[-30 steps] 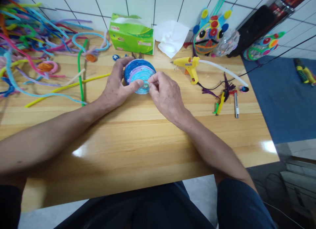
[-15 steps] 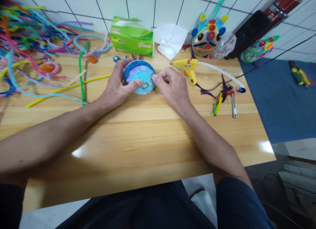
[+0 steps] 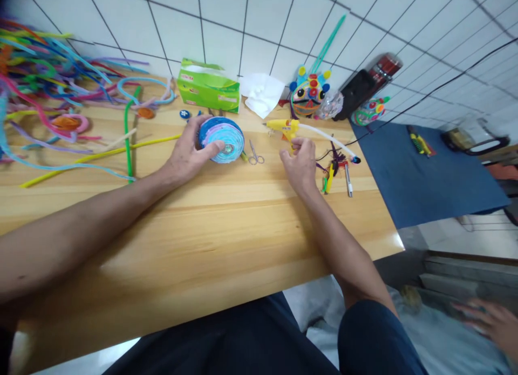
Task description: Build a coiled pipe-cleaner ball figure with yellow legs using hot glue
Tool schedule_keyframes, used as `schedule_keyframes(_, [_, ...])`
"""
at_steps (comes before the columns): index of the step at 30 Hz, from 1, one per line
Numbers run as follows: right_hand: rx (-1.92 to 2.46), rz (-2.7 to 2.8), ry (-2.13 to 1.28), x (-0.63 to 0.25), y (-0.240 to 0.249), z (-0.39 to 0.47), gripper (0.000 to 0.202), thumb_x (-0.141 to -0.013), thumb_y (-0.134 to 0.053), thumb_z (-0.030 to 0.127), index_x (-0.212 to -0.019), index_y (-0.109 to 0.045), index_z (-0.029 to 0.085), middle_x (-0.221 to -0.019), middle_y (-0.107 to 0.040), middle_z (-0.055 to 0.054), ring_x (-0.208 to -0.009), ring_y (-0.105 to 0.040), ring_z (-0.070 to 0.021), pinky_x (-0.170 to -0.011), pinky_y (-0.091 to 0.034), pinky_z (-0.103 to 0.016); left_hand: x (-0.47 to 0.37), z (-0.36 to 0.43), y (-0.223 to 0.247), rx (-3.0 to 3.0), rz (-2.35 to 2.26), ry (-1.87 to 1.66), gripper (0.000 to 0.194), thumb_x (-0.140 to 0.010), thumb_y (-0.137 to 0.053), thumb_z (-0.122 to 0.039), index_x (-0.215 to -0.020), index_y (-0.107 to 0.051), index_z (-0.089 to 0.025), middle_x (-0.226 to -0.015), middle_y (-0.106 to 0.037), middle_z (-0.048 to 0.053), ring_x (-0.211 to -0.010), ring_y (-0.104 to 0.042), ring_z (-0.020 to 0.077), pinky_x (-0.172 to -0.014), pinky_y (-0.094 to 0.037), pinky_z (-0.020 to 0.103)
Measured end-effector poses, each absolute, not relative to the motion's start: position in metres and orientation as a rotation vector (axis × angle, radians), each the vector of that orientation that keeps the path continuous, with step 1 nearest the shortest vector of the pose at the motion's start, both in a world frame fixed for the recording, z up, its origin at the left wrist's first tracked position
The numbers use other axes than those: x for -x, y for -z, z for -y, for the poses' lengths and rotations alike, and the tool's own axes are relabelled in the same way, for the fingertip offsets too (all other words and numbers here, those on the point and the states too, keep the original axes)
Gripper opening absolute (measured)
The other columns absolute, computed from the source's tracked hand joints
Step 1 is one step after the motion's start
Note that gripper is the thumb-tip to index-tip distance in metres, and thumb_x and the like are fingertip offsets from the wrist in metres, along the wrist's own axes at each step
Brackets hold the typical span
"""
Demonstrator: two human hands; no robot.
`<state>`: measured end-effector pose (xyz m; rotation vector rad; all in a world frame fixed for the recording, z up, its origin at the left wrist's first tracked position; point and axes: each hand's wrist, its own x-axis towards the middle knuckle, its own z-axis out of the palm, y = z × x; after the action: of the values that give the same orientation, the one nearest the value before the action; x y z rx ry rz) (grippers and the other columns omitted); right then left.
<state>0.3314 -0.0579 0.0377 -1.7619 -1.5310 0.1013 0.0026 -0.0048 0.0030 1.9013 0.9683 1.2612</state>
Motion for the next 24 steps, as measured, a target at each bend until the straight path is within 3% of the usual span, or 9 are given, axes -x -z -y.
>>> schedule_keyframes(3, [1.806, 1.563, 0.004, -0.351, -0.025, 0.041, 0.054, -0.083, -0.079, 0.042, -0.13, -0.065, 0.02, -0.135, -0.069, -0.015, -0.128, -0.066, -0.0352, -0.12, -0.052, -0.063, -0.002, 0.001, -0.001, -1.847, -0.954, -1.309, 0.092, -0.09, -0.076, -0.09, -0.151, -0.057, -0.024, -0.154, -0.066, 0.015, -0.145, -0.064, 0.0417, -0.126, -0.053, 0.061])
schedule_keyframes(5, [1.829, 1.568, -0.001, -0.353, -0.023, 0.023, 0.055, -0.085, -0.078, 0.045, -0.133, -0.066, 0.02, -0.138, -0.071, -0.017, -0.132, -0.065, -0.037, -0.122, -0.051, -0.064, -0.002, -0.001, 0.002, -1.811, -0.943, -1.335, 0.086, -0.091, -0.08, -0.083, -0.15, -0.059, -0.025, -0.153, -0.067, 0.015, -0.144, -0.065, 0.0414, -0.127, -0.053, 0.06])
schedule_keyframes(13, [1.904, 1.534, -0.325, -0.34, -0.046, -0.004, 0.028, -0.088, -0.073, 0.048, -0.101, -0.075, 0.022, -0.107, -0.085, -0.012, -0.107, -0.078, -0.0356, -0.105, -0.061, -0.057, -0.004, 0.001, 0.001, -1.792, -0.956, -1.317, 0.088, -0.091, -0.08, -0.081, -0.15, -0.058, -0.021, -0.15, -0.067, 0.018, -0.143, -0.064, 0.0437, -0.129, -0.05, 0.066])
schedule_keyframes(16, [1.653, 1.498, -0.483, -0.334, -0.064, 0.024, 0.031, -0.09, -0.074, 0.052, -0.099, -0.075, 0.023, -0.1, -0.085, -0.008, -0.091, -0.079, -0.0277, -0.094, -0.065, -0.049, -0.005, 0.002, -0.001, -1.787, -0.966, -1.308, 0.085, -0.093, -0.078, -0.08, -0.15, -0.057, -0.021, -0.152, -0.065, 0.019, -0.144, -0.063, 0.0451, -0.128, -0.05, 0.069])
schedule_keyframes(20, [1.328, 1.58, -0.757, -0.318, -0.086, 0.07, 0.036, -0.091, -0.083, 0.056, -0.111, -0.08, 0.027, -0.112, -0.087, -0.005, -0.08, -0.079, -0.0199, -0.08, -0.067, -0.039, -0.004, 0.002, -0.003, -1.778, -0.984, -1.287, 0.081, -0.093, -0.079, -0.076, -0.15, -0.056, -0.023, -0.152, -0.065, 0.017, -0.146, -0.063, 0.0444, -0.13, -0.049, 0.067])
schedule_keyframes(24, [1.297, 1.636, -0.843, -0.3, -0.085, 0.1, 0.039, -0.09, -0.088, 0.064, -0.098, -0.082, 0.027, -0.107, -0.088, -0.005, -0.096, -0.082, -0.0257, -0.091, -0.071, -0.044, -0.002, 0.002, -0.003, -1.779, -0.972, -1.275, 0.084, -0.094, -0.078, -0.08, -0.152, -0.056, -0.024, -0.155, -0.065, 0.017, -0.148, -0.062, 0.0435, -0.131, -0.048, 0.065])
